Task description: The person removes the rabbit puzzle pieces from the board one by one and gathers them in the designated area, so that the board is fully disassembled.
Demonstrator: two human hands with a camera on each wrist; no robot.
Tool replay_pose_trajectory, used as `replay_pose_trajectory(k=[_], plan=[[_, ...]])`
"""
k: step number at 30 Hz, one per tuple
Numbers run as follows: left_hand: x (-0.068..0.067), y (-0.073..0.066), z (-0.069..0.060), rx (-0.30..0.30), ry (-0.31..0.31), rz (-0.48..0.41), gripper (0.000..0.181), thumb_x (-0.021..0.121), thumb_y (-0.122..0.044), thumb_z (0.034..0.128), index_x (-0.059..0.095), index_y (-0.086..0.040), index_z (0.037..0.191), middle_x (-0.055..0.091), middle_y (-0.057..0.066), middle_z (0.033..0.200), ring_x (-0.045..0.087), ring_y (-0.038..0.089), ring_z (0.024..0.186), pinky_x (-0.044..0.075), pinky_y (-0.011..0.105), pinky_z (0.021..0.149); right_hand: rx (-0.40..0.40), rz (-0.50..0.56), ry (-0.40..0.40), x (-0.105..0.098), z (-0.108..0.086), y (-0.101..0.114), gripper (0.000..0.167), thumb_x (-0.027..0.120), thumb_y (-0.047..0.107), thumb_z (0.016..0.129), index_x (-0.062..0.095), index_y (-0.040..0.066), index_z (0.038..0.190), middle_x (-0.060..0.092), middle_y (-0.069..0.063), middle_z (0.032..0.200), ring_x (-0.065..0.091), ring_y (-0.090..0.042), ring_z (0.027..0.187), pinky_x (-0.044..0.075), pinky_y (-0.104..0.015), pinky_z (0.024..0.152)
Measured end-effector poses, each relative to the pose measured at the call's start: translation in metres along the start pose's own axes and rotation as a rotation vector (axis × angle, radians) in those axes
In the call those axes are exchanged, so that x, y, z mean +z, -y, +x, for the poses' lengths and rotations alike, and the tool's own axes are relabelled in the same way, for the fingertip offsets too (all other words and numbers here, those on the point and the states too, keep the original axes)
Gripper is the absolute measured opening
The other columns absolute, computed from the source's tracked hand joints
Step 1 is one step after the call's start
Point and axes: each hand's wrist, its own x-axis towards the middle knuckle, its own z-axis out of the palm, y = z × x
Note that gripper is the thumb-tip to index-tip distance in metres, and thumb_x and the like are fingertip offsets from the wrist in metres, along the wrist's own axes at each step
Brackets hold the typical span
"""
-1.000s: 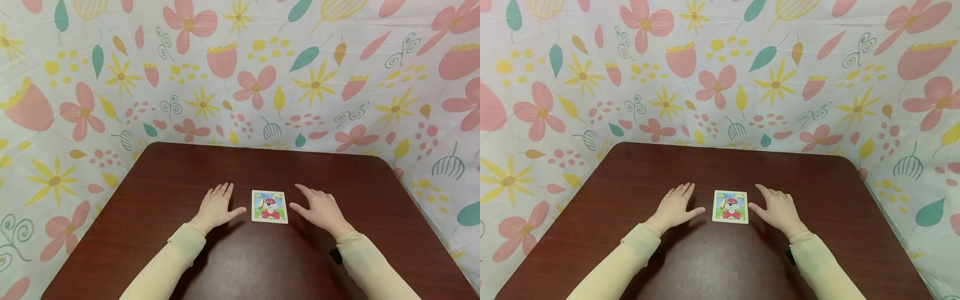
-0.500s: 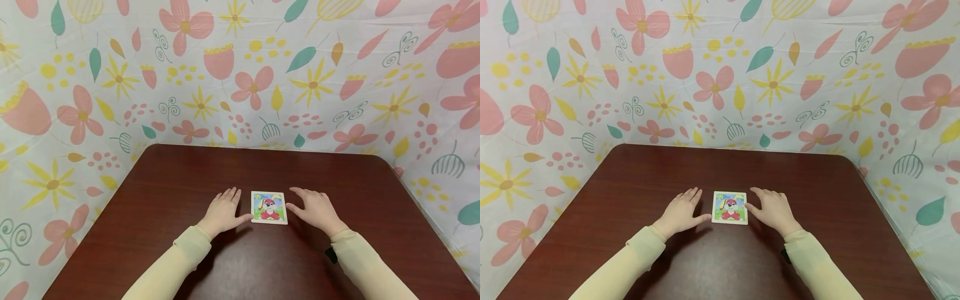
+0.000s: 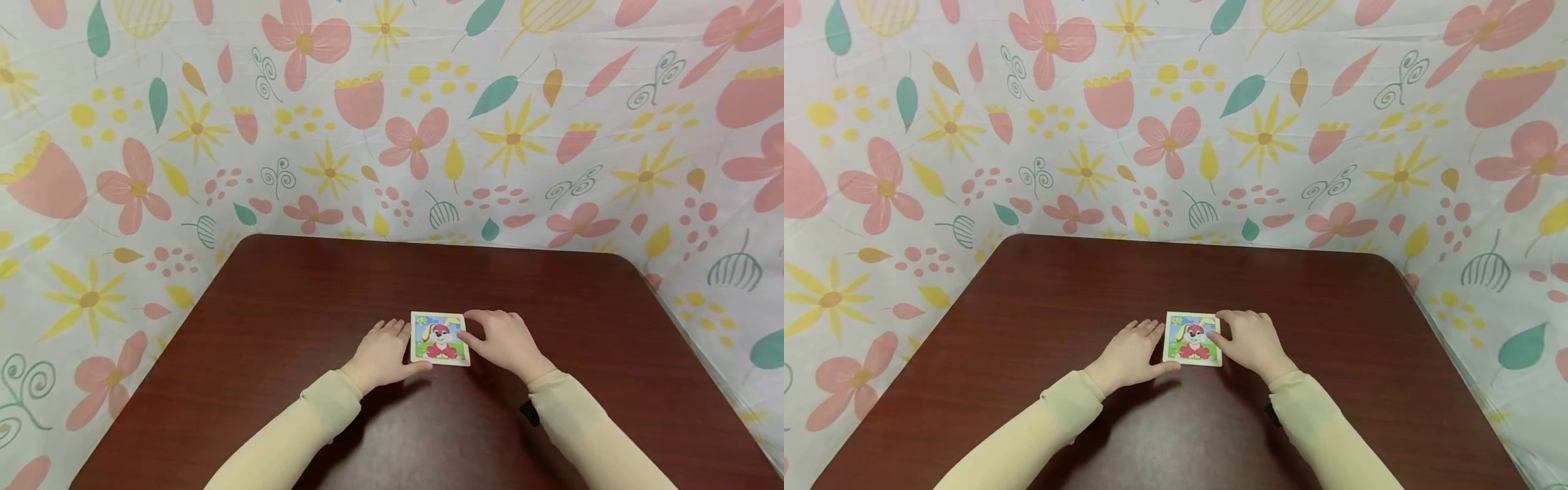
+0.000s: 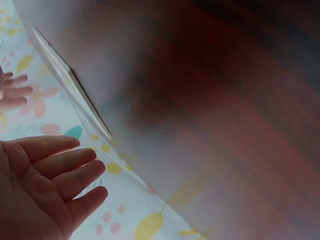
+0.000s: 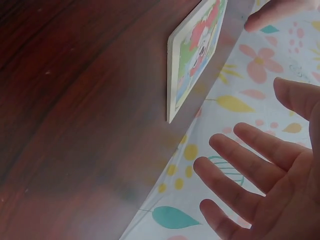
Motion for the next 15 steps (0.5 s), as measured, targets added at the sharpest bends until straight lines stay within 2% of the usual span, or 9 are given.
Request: replay_pose_trajectory(k=[7, 15], plan=[[0.005, -0.009, 0.002, 0.064, -0.023, 0.030, 0.078, 0.052, -0.064, 0.0862, 0.051, -0.003, 0.135, 0.055, 0.012, 0.134, 0.050, 0.024, 0.126, 0.037, 0.038, 0.105, -0.009, 0.011, -0.016, -0.002, 0.004, 0.005, 0.044, 0.069, 0.037, 0.083, 0.067, 0.006, 0.114, 0.070, -0.011, 0.106, 0.065, -0.028, 0.094, 0.045, -0.055, 0.086], [0.009, -0.023, 0.007, 0.141, -0.073, 0.150, 0.058, 0.060, -0.053, 0.0872, 0.062, -0.006, 0.122, 0.064, 0.007, 0.120, 0.058, 0.020, 0.114, 0.045, 0.033, 0.095, -0.032, 0.011, -0.031, 0.000, 0.008, 0.009, 0.040, 0.070, 0.036, 0.083, 0.068, 0.007, 0.111, 0.071, -0.010, 0.103, 0.066, -0.026, 0.089, 0.046, -0.053, 0.083]])
